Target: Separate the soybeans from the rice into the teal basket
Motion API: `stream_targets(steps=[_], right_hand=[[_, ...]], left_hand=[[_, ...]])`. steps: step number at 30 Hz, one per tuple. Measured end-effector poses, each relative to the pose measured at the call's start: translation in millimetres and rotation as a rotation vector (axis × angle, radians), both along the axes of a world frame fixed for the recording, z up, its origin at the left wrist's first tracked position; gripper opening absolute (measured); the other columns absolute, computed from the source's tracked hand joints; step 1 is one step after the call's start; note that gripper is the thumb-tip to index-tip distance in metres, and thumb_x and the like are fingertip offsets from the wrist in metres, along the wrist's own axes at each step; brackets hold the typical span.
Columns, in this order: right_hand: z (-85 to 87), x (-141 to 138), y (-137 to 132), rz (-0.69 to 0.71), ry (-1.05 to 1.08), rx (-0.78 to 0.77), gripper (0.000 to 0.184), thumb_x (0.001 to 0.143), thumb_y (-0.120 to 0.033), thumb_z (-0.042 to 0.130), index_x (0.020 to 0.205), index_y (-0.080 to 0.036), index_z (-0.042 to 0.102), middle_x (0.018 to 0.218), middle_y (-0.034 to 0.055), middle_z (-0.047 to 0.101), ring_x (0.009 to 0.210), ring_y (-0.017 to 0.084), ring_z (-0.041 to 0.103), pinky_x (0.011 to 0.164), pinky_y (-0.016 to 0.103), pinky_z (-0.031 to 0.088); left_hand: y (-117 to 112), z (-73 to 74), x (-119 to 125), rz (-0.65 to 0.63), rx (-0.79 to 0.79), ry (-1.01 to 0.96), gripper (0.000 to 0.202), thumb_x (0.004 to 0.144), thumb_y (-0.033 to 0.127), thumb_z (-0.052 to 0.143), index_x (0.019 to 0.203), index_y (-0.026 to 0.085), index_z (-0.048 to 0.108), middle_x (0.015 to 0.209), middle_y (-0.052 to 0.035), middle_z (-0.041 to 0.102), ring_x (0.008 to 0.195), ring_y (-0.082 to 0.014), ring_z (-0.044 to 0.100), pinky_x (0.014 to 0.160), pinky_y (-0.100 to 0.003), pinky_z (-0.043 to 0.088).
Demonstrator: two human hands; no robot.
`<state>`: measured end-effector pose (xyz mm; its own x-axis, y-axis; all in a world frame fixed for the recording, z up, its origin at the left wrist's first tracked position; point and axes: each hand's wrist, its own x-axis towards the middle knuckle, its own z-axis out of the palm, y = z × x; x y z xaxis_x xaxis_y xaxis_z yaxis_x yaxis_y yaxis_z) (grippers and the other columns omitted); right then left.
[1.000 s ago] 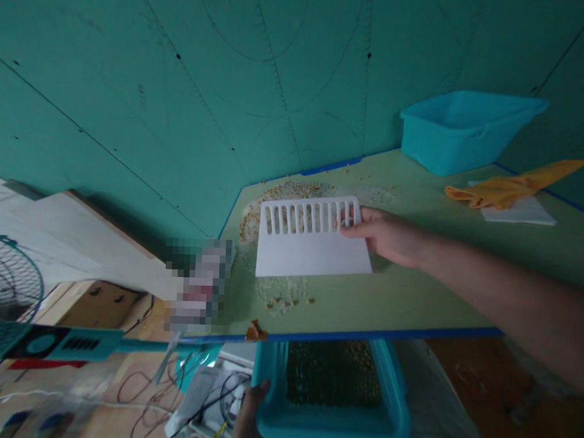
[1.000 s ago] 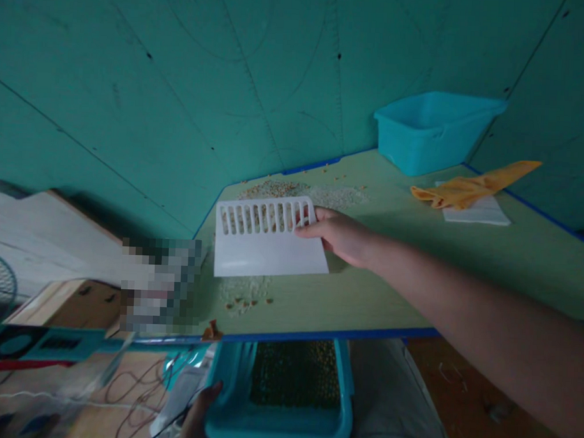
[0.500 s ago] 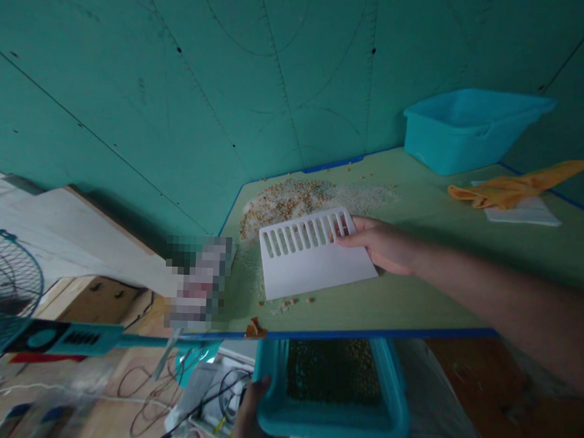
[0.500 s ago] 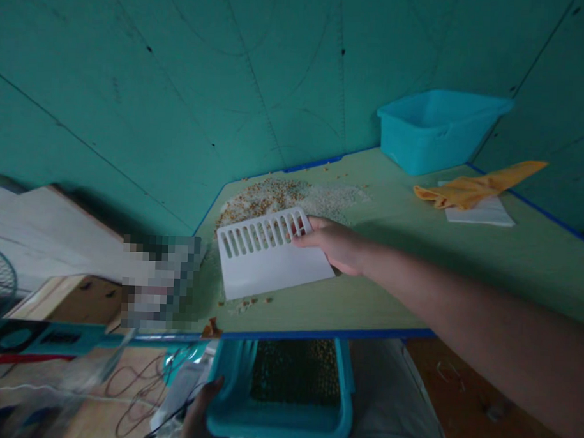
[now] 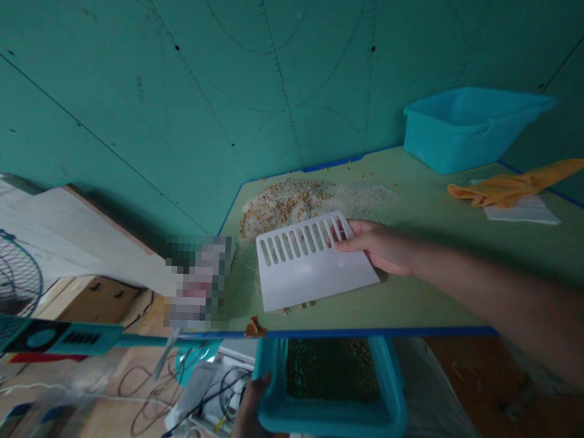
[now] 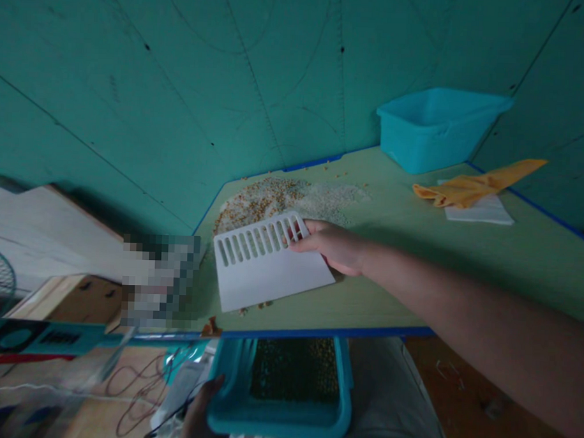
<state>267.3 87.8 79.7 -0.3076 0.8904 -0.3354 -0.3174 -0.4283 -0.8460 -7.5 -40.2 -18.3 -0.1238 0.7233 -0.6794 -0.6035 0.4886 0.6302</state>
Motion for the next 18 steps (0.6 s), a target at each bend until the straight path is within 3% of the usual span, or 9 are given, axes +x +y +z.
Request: stream_targets(steps=[7, 12, 18], right_hand=[[1.4, -0.6, -1.3, 0.042, 0.008, 0.003, 0.019, 0.067, -0.004, 0.063, 0.080, -0.018, 0.059, 0.073, -0.0011, 0.066, 0.066, 0.013, 0.060, 0.070, 0.028, 0.044], [-0.7, 0.4, -1.5, 0.071, -0.002, 0.013, 0.019, 0.066, -0.006, 0.065, 0.079, -0.018, 0.058, 0.071, -0.0015, 0.064, 0.065, 0.013, 0.059, 0.067, 0.028, 0.044], [1.8, 1.9, -4.1, 0.168, -0.052, 0.038, 0.018, 0.065, -0.007, 0.066, 0.078, -0.017, 0.059, 0.069, -0.0020, 0.064, 0.063, 0.013, 0.058, 0.064, 0.027, 0.043]], left_hand=[[-0.1, -1.0, -1.1, -0.016, 0.027, -0.027, 0.011, 0.065, 0.017, 0.075, 0.074, 0.017, 0.081, 0.085, -0.0103, 0.080, 0.104, -0.0414, 0.066, 0.090, -0.049, 0.053], [-0.8, -5.3, -2.4, 0.003, 0.014, -0.040, 0.020, 0.064, 0.015, 0.074, 0.083, 0.018, 0.080, 0.086, -0.0082, 0.080, 0.104, -0.0405, 0.066, 0.088, -0.048, 0.055], [3.0, -6.1, -7.1, -0.054, -0.028, -0.041, 0.006, 0.062, 0.016, 0.076, 0.067, 0.019, 0.079, 0.075, -0.0081, 0.080, 0.100, -0.0402, 0.069, 0.087, -0.046, 0.054]])
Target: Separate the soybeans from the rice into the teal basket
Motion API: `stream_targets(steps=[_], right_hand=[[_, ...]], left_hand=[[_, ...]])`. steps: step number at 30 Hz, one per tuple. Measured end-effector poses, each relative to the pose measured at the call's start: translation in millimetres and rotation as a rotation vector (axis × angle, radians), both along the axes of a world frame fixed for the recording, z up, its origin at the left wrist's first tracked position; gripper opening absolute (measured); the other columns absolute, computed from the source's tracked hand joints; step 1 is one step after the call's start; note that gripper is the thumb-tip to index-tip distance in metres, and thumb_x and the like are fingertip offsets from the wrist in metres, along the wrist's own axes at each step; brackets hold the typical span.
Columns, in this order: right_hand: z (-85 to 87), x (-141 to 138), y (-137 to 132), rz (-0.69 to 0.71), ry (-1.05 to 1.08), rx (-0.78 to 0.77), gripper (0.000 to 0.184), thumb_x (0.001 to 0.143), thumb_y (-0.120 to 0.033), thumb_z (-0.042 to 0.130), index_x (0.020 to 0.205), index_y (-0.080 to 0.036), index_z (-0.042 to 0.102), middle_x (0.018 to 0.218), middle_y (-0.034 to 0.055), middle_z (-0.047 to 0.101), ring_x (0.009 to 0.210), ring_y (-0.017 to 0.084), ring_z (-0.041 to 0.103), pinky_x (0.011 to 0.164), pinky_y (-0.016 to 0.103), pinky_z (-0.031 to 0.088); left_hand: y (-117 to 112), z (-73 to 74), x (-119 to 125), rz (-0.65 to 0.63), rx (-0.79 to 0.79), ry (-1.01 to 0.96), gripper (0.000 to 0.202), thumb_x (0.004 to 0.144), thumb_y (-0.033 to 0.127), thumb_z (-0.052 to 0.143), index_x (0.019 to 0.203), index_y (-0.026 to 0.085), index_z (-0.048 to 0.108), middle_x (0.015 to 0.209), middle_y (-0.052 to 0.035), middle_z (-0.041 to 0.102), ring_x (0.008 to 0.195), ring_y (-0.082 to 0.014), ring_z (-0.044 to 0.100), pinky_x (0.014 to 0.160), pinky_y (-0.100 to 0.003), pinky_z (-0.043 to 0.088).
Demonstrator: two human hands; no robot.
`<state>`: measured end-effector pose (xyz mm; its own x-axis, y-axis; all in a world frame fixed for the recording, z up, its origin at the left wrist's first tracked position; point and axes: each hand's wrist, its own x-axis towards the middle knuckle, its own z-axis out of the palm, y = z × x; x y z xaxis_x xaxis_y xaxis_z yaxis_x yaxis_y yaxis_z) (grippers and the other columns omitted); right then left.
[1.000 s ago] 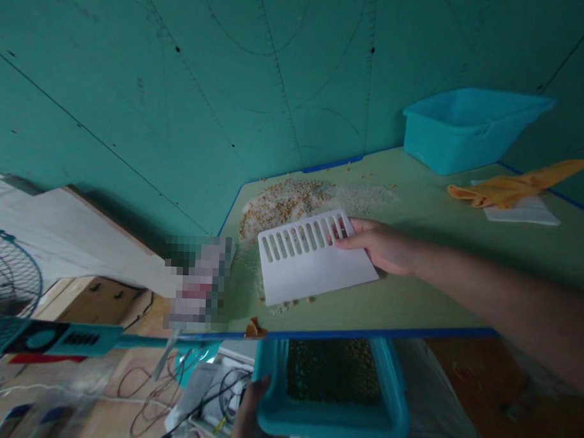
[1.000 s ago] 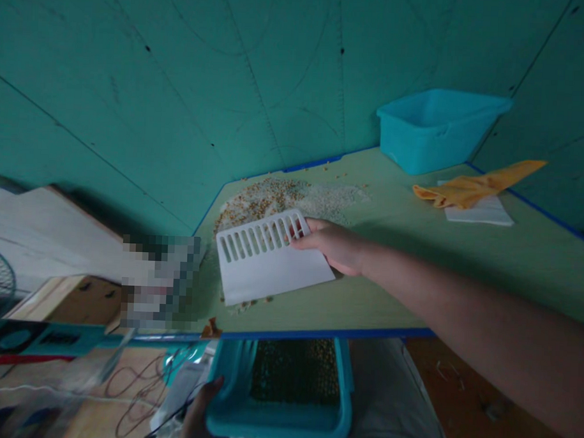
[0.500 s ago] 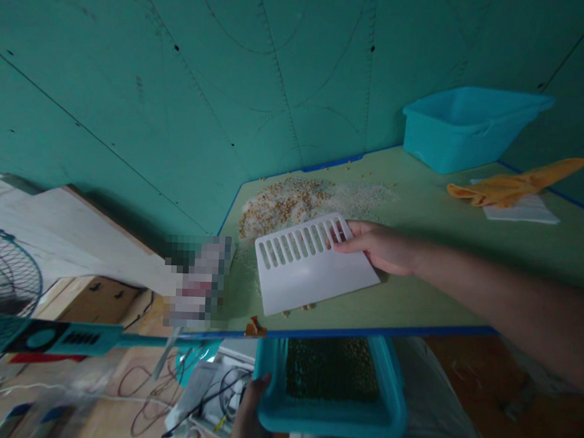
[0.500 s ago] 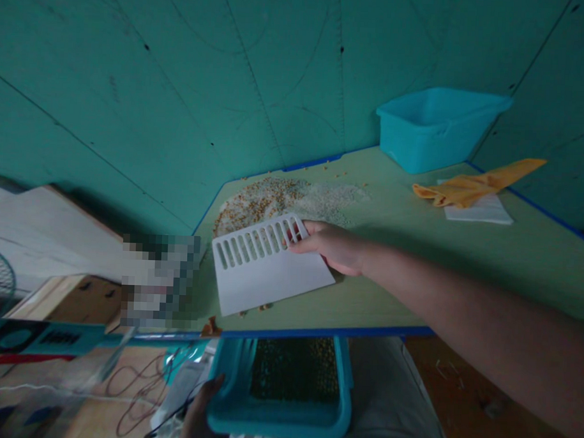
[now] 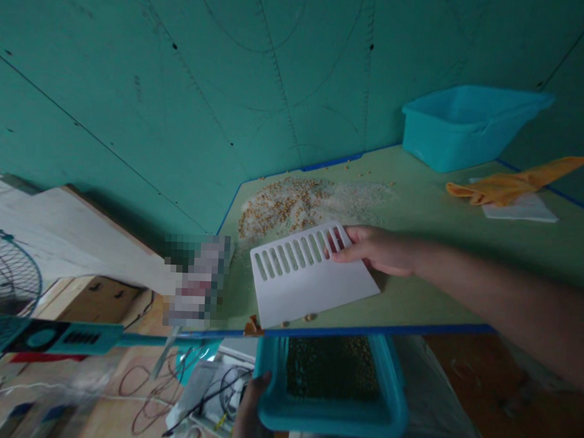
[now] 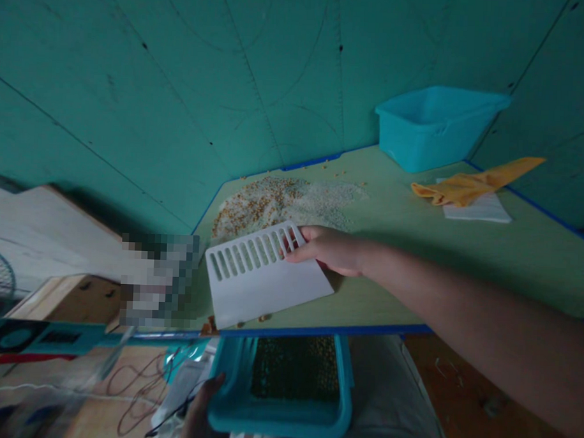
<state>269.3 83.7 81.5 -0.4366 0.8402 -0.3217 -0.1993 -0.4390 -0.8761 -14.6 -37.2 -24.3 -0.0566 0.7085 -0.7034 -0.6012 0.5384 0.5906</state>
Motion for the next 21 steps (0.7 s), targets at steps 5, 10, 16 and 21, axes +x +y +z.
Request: stream_targets(steps=[5, 10, 16, 21], right_hand=[[2.2, 1.8, -2.8, 0.113, -0.045, 0.021, 0.017, 0.061, -0.008, 0.068, 0.074, -0.016, 0.061, 0.067, -0.0018, 0.065, 0.061, 0.012, 0.058, 0.064, 0.027, 0.043], [0.7, 4.3, -2.4, 0.193, -0.089, 0.080, 0.016, 0.056, -0.014, 0.069, 0.070, -0.016, 0.061, 0.065, -0.0025, 0.064, 0.058, 0.011, 0.056, 0.060, 0.025, 0.042], [3.6, 5.5, -2.6, 0.228, -0.145, 0.135, 0.018, 0.055, -0.018, 0.068, 0.071, -0.017, 0.062, 0.067, -0.0023, 0.064, 0.058, 0.011, 0.053, 0.061, 0.025, 0.041], [4.2, 5.2, -1.7, 0.247, -0.158, 0.167, 0.018, 0.054, -0.021, 0.068, 0.070, -0.017, 0.061, 0.065, -0.0028, 0.062, 0.059, 0.011, 0.054, 0.061, 0.026, 0.041]], left_hand=[[2.2, -1.2, -1.9, -0.019, 0.013, -0.016, 0.007, 0.063, 0.015, 0.075, 0.066, 0.020, 0.079, 0.068, -0.0052, 0.079, 0.095, -0.0374, 0.071, 0.087, -0.044, 0.054], [-0.6, -2.7, -2.5, -0.056, 0.018, -0.043, 0.007, 0.065, 0.017, 0.076, 0.070, 0.019, 0.081, 0.073, -0.0069, 0.080, 0.097, -0.0379, 0.070, 0.089, -0.044, 0.053], [-1.1, -3.2, -4.5, -0.046, 0.050, -0.049, 0.008, 0.065, 0.018, 0.078, 0.072, 0.020, 0.081, 0.076, -0.0068, 0.080, 0.099, -0.0384, 0.069, 0.093, -0.045, 0.050], [-1.2, -6.4, -6.5, -0.076, 0.045, -0.054, 0.008, 0.065, 0.022, 0.077, 0.072, 0.020, 0.081, 0.078, -0.0077, 0.080, 0.100, -0.0393, 0.069, 0.093, -0.047, 0.050]])
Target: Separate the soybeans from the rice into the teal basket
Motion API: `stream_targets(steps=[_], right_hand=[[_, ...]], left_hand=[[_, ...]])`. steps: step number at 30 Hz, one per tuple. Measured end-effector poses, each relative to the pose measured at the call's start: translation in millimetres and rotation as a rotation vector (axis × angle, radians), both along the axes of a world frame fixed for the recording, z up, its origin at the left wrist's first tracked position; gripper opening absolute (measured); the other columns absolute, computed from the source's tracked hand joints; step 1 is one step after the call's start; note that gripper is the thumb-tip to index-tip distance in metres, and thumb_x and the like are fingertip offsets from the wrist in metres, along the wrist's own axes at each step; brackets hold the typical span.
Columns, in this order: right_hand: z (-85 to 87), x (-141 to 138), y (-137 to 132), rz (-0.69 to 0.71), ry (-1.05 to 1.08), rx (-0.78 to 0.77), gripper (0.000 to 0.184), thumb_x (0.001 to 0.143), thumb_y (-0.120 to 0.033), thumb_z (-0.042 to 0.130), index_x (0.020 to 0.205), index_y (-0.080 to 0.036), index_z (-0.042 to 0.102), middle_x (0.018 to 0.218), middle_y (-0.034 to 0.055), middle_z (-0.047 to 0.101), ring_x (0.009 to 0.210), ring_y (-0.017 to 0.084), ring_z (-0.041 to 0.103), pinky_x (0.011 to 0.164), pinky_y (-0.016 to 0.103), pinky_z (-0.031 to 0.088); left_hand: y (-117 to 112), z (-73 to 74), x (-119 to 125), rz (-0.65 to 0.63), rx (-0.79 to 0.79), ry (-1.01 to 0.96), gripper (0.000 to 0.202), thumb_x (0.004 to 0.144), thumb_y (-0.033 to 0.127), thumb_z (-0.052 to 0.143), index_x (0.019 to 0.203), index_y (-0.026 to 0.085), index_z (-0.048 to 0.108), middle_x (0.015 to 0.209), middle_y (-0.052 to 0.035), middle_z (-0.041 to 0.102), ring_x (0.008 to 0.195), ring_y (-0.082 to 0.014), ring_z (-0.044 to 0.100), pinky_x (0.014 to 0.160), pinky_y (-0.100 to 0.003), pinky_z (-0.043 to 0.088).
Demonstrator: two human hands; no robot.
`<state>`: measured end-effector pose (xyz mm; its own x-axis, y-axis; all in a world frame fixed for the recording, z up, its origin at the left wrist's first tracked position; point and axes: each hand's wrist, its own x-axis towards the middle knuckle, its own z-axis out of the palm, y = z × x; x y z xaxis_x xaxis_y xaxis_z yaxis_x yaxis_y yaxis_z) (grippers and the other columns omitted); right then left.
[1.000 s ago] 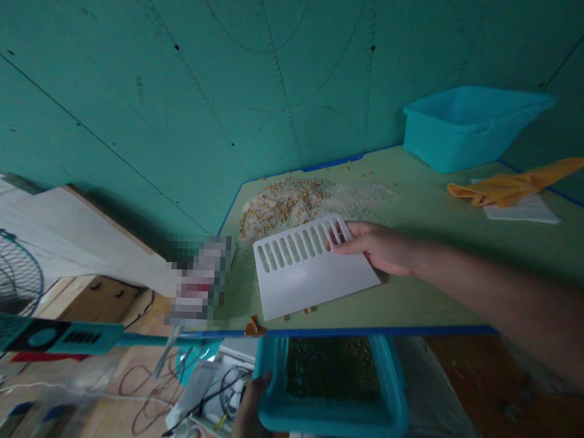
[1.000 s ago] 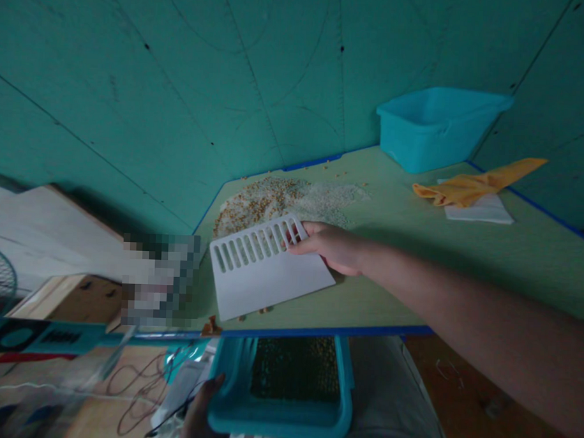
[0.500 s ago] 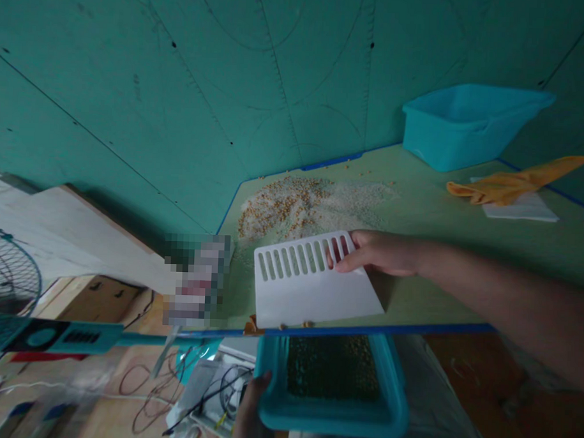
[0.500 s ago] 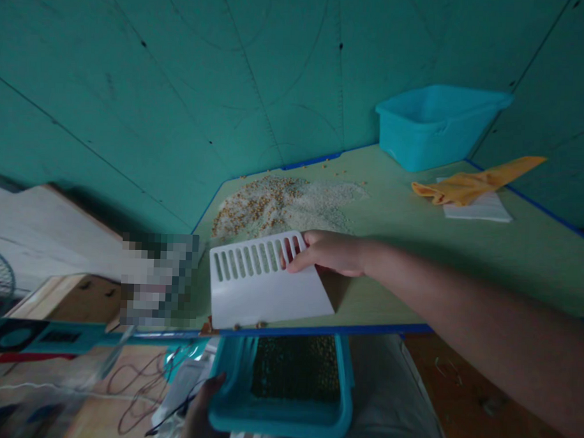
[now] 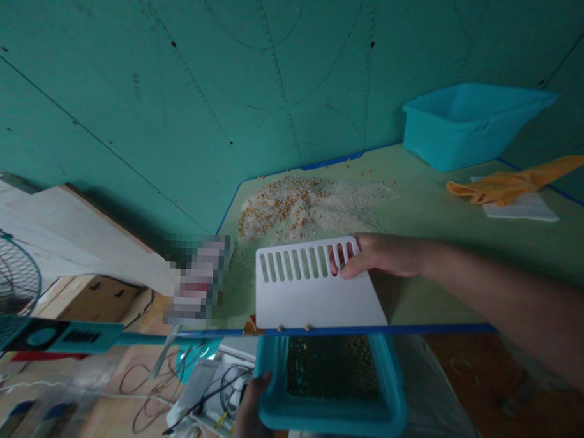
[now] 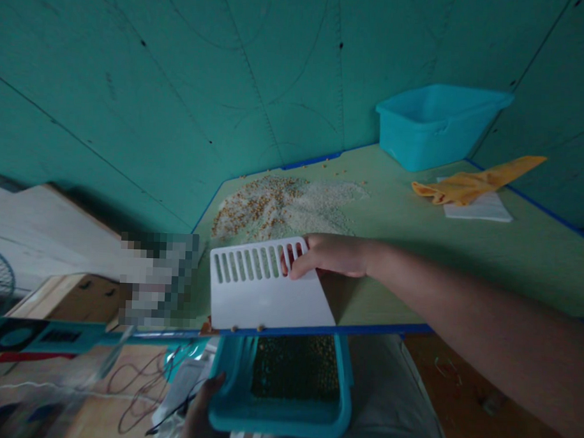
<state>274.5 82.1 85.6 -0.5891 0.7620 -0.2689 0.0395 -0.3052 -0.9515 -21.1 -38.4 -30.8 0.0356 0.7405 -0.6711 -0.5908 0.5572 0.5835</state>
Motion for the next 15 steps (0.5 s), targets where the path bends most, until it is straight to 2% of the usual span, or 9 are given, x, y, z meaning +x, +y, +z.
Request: stream_targets(steps=[5, 15], right_hand=[[-1.1, 1.4, 1.3, 0.018, -0.001, 0.024, 0.019, 0.055, -0.022, 0.068, 0.071, -0.017, 0.060, 0.065, -0.0032, 0.060, 0.060, 0.011, 0.053, 0.061, 0.026, 0.041], [0.6, 3.0, 1.6, 0.073, 0.001, 0.092, 0.018, 0.058, -0.023, 0.067, 0.073, -0.016, 0.060, 0.066, -0.0034, 0.058, 0.060, 0.011, 0.051, 0.060, 0.025, 0.038]], left_hand=[[-1.0, 1.1, 0.9, 0.013, 0.023, 0.015, 0.007, 0.063, 0.020, 0.078, 0.069, 0.021, 0.080, 0.073, -0.0061, 0.080, 0.097, -0.0386, 0.070, 0.094, -0.047, 0.050], [0.7, 0.9, 2.2, -0.016, 0.044, -0.010, 0.011, 0.065, 0.024, 0.078, 0.075, 0.021, 0.081, 0.085, -0.0082, 0.081, 0.106, -0.0391, 0.066, 0.097, -0.047, 0.048]])
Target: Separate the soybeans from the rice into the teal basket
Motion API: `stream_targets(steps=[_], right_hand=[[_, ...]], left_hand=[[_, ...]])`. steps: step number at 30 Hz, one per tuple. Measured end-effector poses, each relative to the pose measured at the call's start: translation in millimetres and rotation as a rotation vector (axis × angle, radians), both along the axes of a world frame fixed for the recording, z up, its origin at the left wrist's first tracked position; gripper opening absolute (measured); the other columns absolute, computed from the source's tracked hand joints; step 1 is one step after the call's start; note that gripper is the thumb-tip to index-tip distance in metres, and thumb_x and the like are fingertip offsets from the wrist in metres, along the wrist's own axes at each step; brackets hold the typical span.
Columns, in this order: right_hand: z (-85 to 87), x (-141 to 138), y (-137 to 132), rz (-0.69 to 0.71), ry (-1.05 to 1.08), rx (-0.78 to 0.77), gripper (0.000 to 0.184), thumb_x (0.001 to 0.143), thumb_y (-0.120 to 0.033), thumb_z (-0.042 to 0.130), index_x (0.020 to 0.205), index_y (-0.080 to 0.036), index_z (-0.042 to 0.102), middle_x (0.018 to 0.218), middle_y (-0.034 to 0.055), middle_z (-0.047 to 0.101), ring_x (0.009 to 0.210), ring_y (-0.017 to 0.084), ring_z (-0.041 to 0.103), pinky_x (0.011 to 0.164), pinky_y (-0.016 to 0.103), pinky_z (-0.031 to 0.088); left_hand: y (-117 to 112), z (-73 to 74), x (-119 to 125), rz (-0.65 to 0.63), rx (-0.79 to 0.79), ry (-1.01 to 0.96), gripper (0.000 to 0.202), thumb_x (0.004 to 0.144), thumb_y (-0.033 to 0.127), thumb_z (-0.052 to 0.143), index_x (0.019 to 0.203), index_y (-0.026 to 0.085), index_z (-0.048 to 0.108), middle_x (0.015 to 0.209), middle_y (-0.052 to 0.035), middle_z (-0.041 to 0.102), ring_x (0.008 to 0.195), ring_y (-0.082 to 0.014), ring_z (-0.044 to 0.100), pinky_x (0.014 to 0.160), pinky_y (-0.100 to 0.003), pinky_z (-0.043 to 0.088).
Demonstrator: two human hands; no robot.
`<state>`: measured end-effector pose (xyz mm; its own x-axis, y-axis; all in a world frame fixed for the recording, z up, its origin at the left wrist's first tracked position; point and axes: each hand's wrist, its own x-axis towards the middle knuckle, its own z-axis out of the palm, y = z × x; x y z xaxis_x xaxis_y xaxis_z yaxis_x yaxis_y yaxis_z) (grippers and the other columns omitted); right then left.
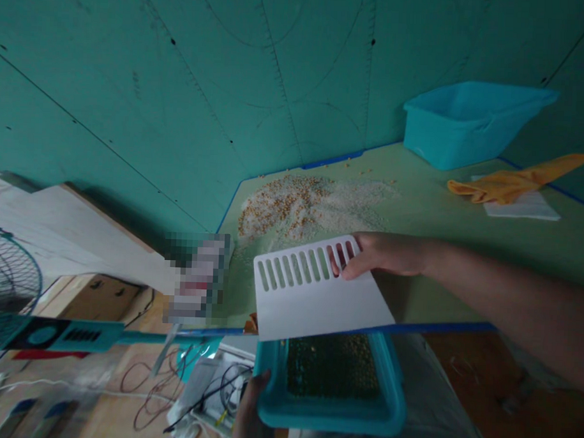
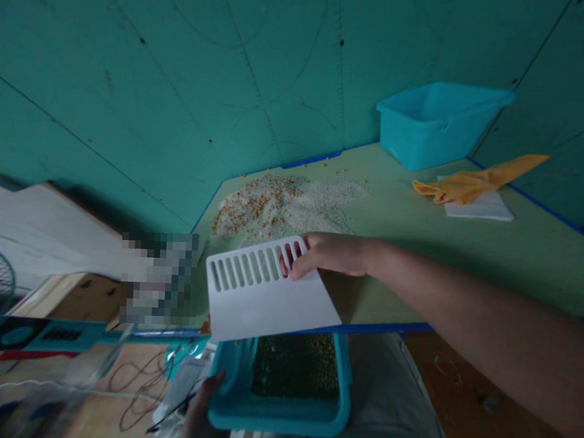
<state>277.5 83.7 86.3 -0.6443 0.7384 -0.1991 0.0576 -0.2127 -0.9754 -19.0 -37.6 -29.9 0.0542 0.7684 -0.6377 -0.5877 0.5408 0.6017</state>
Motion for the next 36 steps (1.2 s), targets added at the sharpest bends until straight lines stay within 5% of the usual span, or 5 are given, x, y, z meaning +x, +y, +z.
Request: stream_targets(steps=[5, 12, 16, 26, 36], right_hand=[[0.6, -0.1, -2.3, -0.015, 0.024, -0.027, 0.017, 0.060, -0.022, 0.066, 0.074, -0.017, 0.058, 0.064, -0.0040, 0.055, 0.057, 0.010, 0.049, 0.058, 0.025, 0.037], [1.9, -7.3, -0.2, -0.428, 0.172, -0.040, 0.023, 0.062, -0.015, 0.062, 0.083, -0.020, 0.056, 0.077, -0.0009, 0.063, 0.071, 0.015, 0.056, 0.073, 0.031, 0.044], [-4.1, -9.6, 5.7, -0.581, 0.238, 0.076, 0.032, 0.067, -0.013, 0.063, 0.097, -0.022, 0.055, 0.094, 0.0018, 0.068, 0.089, 0.019, 0.060, 0.088, 0.036, 0.043], [-3.9, -12.0, 7.9, -0.715, 0.082, 0.201, 0.024, 0.074, -0.012, 0.057, 0.096, -0.022, 0.052, 0.089, 0.0015, 0.064, 0.093, 0.023, 0.059, 0.092, 0.042, 0.043], [-6.9, -12.0, 2.6, -0.575, 0.006, 0.184, 0.020, 0.077, -0.018, 0.060, 0.095, -0.021, 0.053, 0.092, 0.0017, 0.065, 0.088, 0.020, 0.060, 0.084, 0.036, 0.044]], left_hand=[[0.3, -2.6, -2.2, -0.012, -0.011, -0.021, 0.016, 0.063, 0.025, 0.078, 0.079, 0.021, 0.082, 0.088, -0.0084, 0.081, 0.109, -0.0399, 0.064, 0.097, -0.048, 0.048], [-0.2, -3.8, -3.0, 0.074, -0.049, 0.048, 0.016, 0.057, 0.022, 0.083, 0.072, 0.017, 0.080, 0.080, -0.0097, 0.080, 0.102, -0.0405, 0.068, 0.092, -0.048, 0.052], [-0.1, -3.2, -3.0, 0.079, -0.071, 0.061, 0.015, 0.056, 0.022, 0.083, 0.070, 0.017, 0.079, 0.078, -0.0092, 0.080, 0.100, -0.0406, 0.068, 0.090, -0.048, 0.053], [-1.9, -2.2, -3.5, 0.084, -0.078, 0.069, 0.013, 0.059, 0.022, 0.080, 0.071, 0.017, 0.079, 0.082, -0.0095, 0.081, 0.107, -0.0408, 0.065, 0.093, -0.048, 0.051], [-3.3, 9.9, 3.1, 0.101, -0.064, 0.086, 0.011, 0.059, 0.014, 0.074, 0.068, 0.019, 0.078, 0.079, -0.0073, 0.081, 0.116, -0.0412, 0.059, 0.097, -0.048, 0.048]])
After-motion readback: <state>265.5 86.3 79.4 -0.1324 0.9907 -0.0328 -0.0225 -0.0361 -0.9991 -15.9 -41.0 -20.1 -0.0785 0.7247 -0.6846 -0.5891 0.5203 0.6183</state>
